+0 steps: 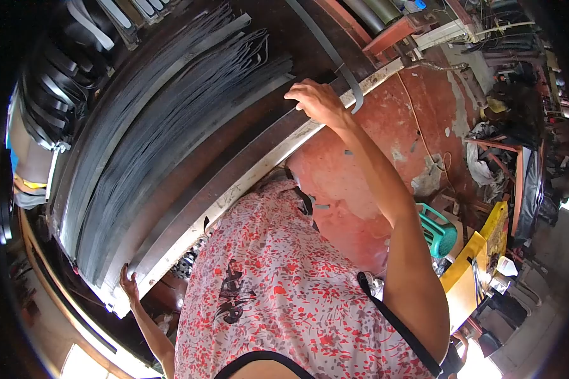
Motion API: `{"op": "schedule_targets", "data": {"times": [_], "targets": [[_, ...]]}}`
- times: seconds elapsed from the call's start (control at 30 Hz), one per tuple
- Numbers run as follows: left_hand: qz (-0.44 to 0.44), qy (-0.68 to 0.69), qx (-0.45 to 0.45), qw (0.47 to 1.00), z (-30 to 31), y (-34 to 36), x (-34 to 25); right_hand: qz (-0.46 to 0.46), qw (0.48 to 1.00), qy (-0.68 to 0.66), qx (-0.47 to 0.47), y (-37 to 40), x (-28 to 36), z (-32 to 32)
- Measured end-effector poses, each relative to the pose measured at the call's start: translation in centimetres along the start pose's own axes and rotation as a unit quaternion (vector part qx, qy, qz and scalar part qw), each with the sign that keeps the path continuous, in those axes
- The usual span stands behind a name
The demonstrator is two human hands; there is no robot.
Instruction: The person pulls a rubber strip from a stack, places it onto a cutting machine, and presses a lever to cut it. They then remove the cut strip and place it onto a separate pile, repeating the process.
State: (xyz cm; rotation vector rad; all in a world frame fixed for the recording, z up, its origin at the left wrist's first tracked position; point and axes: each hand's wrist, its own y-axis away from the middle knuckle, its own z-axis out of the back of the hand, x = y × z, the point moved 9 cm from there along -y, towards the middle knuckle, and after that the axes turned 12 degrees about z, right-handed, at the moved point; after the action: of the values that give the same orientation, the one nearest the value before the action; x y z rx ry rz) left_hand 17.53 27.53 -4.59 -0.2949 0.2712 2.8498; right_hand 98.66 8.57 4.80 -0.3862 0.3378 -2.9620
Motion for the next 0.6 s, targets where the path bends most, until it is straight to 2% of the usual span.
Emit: {"op": "schedule_targets", "data": {"times": [0.1,0.23,0.4,0.6], "targets": [[0.004,-0.011,-0.005,1.000,0.0,0.3,-0.3,-0.038,0.998,-0.017,0.044,0.1,-0.9,-0.1],[0.008,0.009,-0.016,1.000,0.0,0.6,-0.1,-0.026,1.000,-0.012,0.010,0.1,-1.1,1.0],[0.011,0.027,-0.024,0.999,-0.3,0.7,0.9,-0.021,0.999,-0.019,0.016,0.1,-1.4,1.2],[0.046,0.024,-0.016,0.999,-0.4,0.8,0.7,-0.020,0.998,0.041,0.038,1.8,-5.6,1.7]]}}
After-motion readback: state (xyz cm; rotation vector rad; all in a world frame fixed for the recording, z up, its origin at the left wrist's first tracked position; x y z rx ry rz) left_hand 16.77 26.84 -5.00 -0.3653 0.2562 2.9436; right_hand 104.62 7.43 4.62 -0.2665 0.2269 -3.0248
